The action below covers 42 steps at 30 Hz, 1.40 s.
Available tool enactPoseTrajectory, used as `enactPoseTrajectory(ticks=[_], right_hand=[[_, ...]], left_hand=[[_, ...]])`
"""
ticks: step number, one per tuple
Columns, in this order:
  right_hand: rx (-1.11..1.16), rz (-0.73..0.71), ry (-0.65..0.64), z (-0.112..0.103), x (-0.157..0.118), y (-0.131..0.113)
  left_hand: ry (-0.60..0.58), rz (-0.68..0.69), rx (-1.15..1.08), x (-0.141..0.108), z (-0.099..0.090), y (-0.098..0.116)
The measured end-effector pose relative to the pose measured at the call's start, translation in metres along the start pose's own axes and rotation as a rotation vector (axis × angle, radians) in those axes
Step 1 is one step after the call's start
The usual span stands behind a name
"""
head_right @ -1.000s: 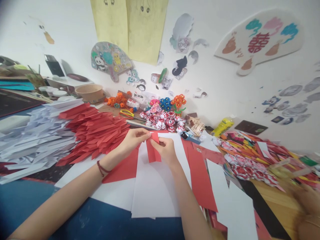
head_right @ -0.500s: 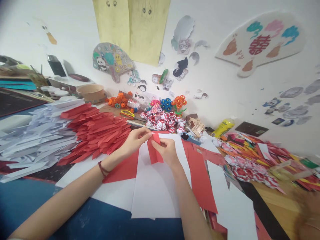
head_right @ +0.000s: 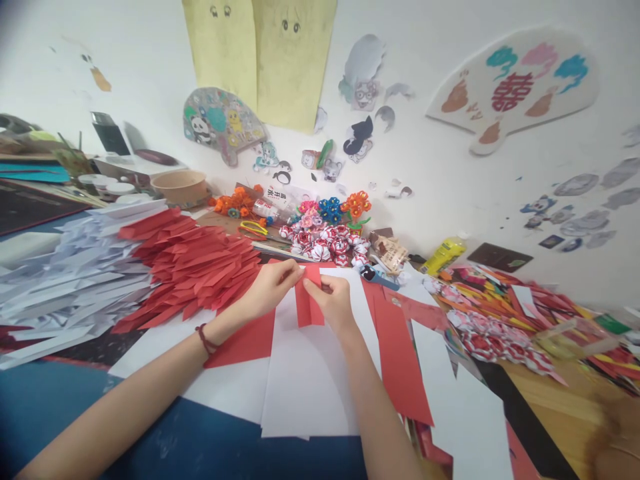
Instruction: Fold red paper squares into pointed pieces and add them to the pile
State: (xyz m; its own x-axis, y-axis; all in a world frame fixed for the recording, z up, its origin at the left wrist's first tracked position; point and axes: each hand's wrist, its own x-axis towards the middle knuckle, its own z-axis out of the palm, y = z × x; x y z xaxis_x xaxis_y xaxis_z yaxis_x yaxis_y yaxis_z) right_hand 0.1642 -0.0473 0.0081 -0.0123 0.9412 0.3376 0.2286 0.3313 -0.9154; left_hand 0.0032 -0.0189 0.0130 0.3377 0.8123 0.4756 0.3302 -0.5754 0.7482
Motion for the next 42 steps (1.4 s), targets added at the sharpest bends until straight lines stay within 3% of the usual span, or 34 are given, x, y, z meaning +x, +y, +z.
enactPoseTrajectory(ticks=[9, 21, 28, 42], right_hand=[[-0.020, -0.021, 0.090, -0.003, 0.002, 0.001], [0.029, 0.055, -0.085, 0.002, 0.002, 0.002], [0.054, 0.069, -0.120, 0.002, 0.001, 0.002], [-0.030, 0.029, 0.026, 0.002, 0.001, 0.003]], left_hand=[[-0.023, 0.006, -0.035, 0.001, 0.001, 0.001], [0.017, -0.043, -0.160, 0.003, 0.001, -0.003], [0.022, -0.087, -0.261, 0.005, 0.001, -0.006], [-0.024, -0.060, -0.279, 0.005, 0.002, -0.010]])
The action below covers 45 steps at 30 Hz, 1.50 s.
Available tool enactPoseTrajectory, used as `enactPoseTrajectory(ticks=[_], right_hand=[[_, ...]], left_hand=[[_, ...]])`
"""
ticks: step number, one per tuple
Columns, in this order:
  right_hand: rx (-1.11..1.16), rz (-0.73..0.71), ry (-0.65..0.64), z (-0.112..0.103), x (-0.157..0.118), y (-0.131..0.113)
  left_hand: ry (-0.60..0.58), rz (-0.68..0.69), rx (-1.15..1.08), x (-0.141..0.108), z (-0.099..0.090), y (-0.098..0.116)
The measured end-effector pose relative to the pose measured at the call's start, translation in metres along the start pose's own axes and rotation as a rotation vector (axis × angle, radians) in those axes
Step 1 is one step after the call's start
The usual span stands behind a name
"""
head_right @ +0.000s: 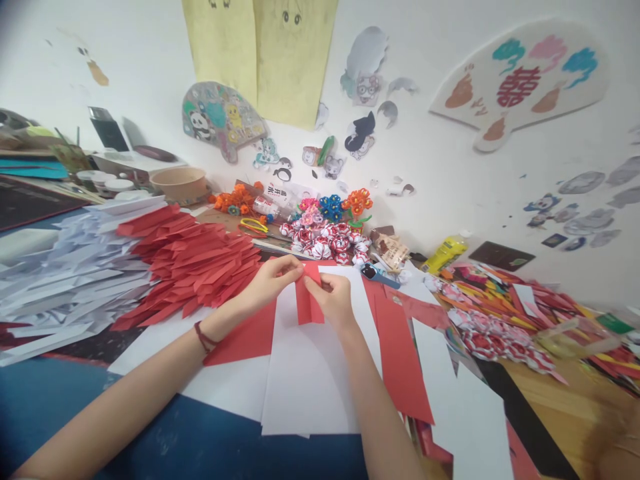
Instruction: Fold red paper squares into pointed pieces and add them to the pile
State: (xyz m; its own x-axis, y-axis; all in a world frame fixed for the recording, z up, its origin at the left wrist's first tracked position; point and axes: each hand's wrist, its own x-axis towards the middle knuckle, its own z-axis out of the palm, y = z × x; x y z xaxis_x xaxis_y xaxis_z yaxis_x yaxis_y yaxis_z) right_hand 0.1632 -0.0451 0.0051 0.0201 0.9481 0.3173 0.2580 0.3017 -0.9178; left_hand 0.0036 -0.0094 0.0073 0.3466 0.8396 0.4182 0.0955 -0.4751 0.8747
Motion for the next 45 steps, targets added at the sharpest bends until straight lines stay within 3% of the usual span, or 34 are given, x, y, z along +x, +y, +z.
enactPoseTrajectory(ticks=[9, 11, 16, 19, 21, 24, 27, 29, 32, 37, 39, 42, 45], right_hand=[[0.091, -0.012, 0.254, -0.017, 0.007, 0.004], [0.071, 0.003, 0.195, -0.018, 0.007, 0.003], [0.036, 0.049, -0.182, -0.008, 0.002, -0.004], [0.086, 0.106, -0.245, -0.005, 0.002, -0.004], [0.102, 0.148, -0.195, -0.008, 0.004, -0.002], [0.177, 0.184, 0.050, -0.017, 0.009, 0.002], [0.373, 0.221, 0.267, -0.027, 0.014, 0.007], [0.477, 0.213, 0.304, -0.031, 0.016, 0.009], [0.533, 0.159, 0.234, -0.028, 0.015, 0.007], [0.301, 0.128, 0.015, -0.014, 0.008, -0.004], [0.217, 0.137, -0.048, -0.011, 0.006, -0.005], [0.187, 0.125, -0.042, -0.012, 0.006, -0.001], [0.178, 0.119, 0.032, -0.018, 0.009, 0.005]], left_hand=[[-0.002, -0.033, 0.091, -0.002, 0.001, 0.002], [0.044, -0.023, 0.133, -0.003, 0.002, 0.005], [0.073, 0.044, 0.222, -0.004, 0.003, 0.006], [0.146, 0.059, 0.269, -0.004, 0.001, 0.005], [0.209, 0.034, 0.286, -0.002, -0.002, 0.004], [0.232, -0.031, 0.285, -0.001, -0.004, 0.004], [0.119, -0.094, 0.287, 0.000, -0.002, 0.002], [-0.007, -0.114, 0.285, -0.001, 0.001, 0.001], [-0.119, -0.118, 0.275, -0.002, 0.005, -0.002], [0.012, -0.152, 0.245, 0.000, 0.003, -0.005], [0.015, -0.141, 0.240, 0.000, 0.001, -0.005], [-0.029, -0.082, 0.330, -0.002, 0.001, -0.003], [0.020, 0.041, 0.525, -0.007, 0.004, 0.003]])
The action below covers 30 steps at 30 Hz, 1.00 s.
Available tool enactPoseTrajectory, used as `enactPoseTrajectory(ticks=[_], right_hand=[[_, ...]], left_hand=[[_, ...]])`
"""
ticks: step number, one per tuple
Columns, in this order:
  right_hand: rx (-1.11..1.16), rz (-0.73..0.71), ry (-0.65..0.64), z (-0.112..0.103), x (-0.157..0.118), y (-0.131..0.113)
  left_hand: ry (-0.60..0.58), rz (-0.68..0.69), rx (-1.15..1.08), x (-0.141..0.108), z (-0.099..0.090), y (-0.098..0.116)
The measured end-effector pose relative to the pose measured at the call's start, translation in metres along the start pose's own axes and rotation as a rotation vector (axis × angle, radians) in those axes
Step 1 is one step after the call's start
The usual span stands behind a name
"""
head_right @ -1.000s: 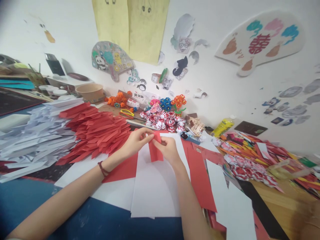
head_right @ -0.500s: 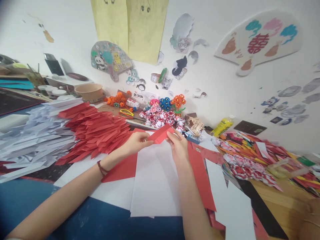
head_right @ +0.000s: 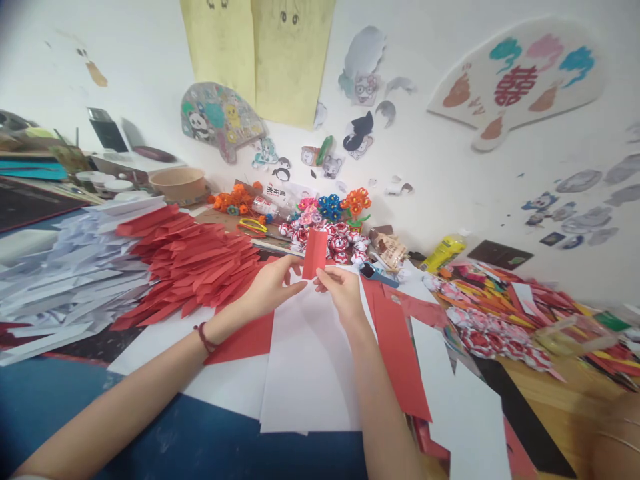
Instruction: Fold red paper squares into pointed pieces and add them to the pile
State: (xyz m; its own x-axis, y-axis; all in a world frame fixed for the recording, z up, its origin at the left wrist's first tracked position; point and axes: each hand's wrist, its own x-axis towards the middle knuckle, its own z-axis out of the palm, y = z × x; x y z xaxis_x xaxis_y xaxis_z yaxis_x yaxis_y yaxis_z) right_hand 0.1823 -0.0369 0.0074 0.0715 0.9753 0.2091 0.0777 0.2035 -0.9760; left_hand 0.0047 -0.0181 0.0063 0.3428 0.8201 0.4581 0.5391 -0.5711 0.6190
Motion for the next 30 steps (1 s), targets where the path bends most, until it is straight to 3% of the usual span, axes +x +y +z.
enactPoseTrajectory(ticks=[2, 6, 9, 21, 30], right_hand=[[-0.023, 0.023, 0.015, -0.004, 0.002, 0.002], [-0.069, 0.025, -0.009, -0.006, 0.004, 0.003], [-0.088, -0.007, -0.015, -0.004, 0.003, 0.001], [-0.045, -0.037, 0.009, 0.000, 0.000, -0.002], [-0.002, -0.091, 0.036, 0.009, -0.007, -0.012]], left_hand=[[0.054, 0.129, 0.187, -0.003, -0.002, 0.004], [0.035, 0.432, 0.520, -0.005, -0.005, 0.005], [0.065, 0.497, 0.593, -0.006, -0.005, 0.003], [0.112, 0.510, 0.507, -0.007, -0.008, 0.001], [0.212, 0.197, 0.105, -0.002, -0.003, 0.004]])
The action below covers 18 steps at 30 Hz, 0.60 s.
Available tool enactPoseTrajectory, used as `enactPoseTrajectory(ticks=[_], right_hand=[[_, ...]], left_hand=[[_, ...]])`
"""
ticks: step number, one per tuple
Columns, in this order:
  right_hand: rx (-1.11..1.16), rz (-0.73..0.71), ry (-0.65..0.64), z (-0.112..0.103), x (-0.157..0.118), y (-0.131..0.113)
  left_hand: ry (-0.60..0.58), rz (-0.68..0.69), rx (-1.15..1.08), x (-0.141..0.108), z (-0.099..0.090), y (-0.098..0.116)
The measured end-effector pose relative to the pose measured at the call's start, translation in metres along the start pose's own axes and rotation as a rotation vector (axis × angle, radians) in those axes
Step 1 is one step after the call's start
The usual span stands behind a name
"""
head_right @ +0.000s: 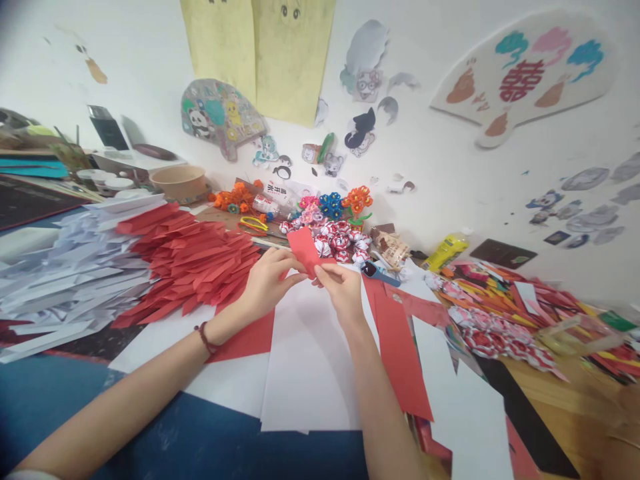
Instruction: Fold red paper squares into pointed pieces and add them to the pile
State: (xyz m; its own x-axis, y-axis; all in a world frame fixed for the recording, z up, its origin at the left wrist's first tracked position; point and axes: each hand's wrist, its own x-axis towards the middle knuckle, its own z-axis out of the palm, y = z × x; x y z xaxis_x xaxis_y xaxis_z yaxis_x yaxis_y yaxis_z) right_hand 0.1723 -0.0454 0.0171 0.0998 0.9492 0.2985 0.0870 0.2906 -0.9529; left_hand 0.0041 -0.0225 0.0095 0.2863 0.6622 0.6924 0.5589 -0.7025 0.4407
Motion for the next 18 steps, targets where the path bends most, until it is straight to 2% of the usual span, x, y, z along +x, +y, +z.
enactPoseTrajectory(ticks=[4, 7, 9, 12, 18], right_hand=[[0.046, 0.008, 0.015, 0.0040, -0.0024, -0.0040], [0.059, 0.003, -0.022, 0.0049, -0.0031, -0.0058], [0.074, 0.004, -0.048, 0.0048, -0.0033, -0.0063], [0.093, 0.019, -0.084, 0.0046, -0.0034, -0.0064], [0.082, 0.036, -0.133, 0.0051, -0.0044, -0.0063]], left_hand=[[0.069, -0.094, -0.106, 0.0036, -0.0031, 0.0002], [0.098, -0.226, -0.248, 0.0046, -0.0018, -0.0017], [0.017, -0.303, -0.391, 0.0046, 0.0006, -0.0037], [-0.139, -0.323, -0.583, 0.0041, 0.0037, -0.0058], [-0.108, -0.303, -0.581, 0.0046, 0.0010, -0.0037]])
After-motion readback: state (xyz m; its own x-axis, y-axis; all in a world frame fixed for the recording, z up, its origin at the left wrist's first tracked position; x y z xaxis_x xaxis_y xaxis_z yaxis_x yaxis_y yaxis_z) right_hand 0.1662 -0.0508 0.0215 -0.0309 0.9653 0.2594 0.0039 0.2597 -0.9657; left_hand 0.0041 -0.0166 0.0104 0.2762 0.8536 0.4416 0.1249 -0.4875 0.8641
